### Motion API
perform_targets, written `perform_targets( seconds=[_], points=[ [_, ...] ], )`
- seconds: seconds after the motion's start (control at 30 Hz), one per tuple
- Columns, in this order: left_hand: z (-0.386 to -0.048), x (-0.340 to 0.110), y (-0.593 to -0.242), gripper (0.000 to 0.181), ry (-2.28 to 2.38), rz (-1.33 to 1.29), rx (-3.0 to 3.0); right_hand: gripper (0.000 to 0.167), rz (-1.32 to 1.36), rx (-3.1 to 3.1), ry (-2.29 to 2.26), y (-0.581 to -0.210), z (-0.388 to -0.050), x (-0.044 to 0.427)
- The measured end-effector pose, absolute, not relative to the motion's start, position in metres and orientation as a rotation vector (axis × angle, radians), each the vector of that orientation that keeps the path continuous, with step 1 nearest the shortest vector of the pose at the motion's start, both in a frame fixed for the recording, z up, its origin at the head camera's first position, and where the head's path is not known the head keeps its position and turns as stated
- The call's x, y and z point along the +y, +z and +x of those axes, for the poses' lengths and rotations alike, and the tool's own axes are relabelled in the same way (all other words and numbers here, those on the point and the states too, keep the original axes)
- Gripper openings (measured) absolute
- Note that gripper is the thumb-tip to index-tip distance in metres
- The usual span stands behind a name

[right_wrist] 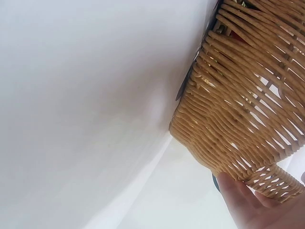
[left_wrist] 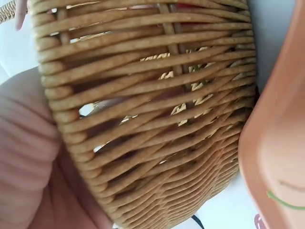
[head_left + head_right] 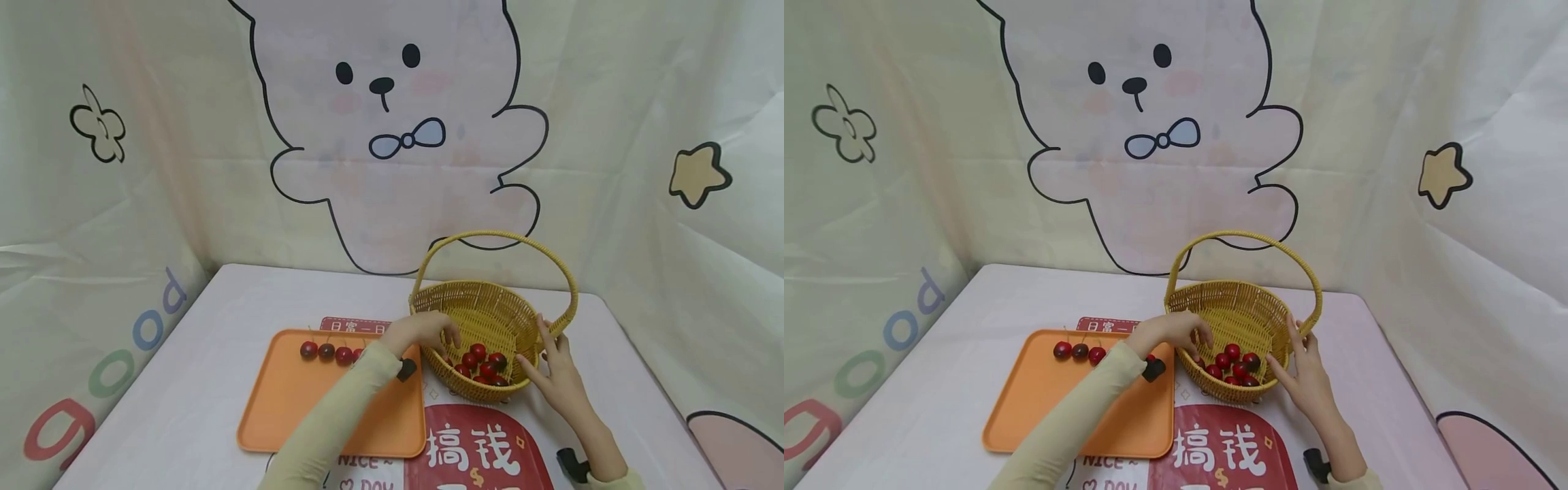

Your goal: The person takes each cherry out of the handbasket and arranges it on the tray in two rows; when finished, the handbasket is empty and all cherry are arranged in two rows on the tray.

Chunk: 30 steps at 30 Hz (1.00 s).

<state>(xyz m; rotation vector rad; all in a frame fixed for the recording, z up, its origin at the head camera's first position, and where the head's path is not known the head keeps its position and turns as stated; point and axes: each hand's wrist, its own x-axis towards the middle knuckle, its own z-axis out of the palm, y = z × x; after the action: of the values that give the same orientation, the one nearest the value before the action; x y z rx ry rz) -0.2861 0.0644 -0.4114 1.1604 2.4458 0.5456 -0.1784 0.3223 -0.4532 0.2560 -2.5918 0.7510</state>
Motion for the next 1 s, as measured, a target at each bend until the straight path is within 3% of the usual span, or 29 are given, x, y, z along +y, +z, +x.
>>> perform_targets(
  seconds=[0.63, 1.0],
  points=[
    [-0.295, 0.069, -0.418, 0.023, 0.355, 1.163, 2.366, 0.090, 0.248, -2.601, 0.750, -0.455, -0.180, 0.324],
    [-0.299, 0.066, -0.415, 0.021, 0.511, 1.187, 2.208, 0.090, 0.227, -2.613, 0.743, -0.454, -0.180, 0.323]
  ],
)
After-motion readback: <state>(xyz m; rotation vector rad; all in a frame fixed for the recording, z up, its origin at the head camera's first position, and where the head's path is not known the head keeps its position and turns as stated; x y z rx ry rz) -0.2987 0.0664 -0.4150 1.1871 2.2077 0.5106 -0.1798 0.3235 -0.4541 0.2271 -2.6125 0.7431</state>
